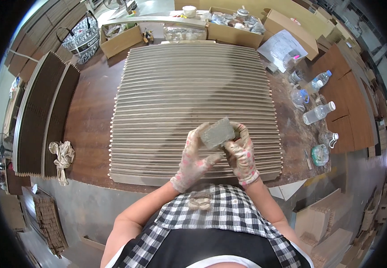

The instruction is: The person cleans slatted wooden panels by applying liquid from a bottle with a sponge and then wiping the surface with a cloth.

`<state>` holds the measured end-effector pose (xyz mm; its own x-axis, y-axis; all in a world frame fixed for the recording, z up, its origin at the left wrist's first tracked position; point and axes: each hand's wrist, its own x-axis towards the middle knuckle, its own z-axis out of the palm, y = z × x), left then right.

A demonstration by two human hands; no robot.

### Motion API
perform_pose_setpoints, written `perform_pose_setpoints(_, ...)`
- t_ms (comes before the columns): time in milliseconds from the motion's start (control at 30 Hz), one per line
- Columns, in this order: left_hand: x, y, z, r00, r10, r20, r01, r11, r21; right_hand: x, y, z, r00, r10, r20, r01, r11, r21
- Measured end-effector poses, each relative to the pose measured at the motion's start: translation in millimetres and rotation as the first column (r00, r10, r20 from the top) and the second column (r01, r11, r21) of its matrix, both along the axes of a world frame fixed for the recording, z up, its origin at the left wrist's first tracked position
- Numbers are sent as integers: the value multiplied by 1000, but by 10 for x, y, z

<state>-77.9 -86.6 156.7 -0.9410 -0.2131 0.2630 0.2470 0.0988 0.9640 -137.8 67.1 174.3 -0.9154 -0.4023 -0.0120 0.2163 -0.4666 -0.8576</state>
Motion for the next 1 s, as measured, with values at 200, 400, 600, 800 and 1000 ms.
perform_pose_setpoints(200,-20,-197,153,991,-135,-4,135,990,50,-93,129,181,944,178,-279,-121,970,211)
perform_pose_setpoints(400,40,-179,245,988,-142,-52,143,989,22,-47,118,128,867,144,-477,13,951,310)
perform_pose_setpoints(600,93,-170,205,993,-88,-76,89,996,2,40,-15,95,845,88,-527,58,966,254)
perform_pose_setpoints(800,59,-158,151,989,-100,-105,102,995,13,39,-13,41,795,60,-603,173,931,320)
perform_pose_setpoints(1000,79,-121,211,989,-146,4,139,956,258,-41,42,51,847,58,-528,94,962,256)
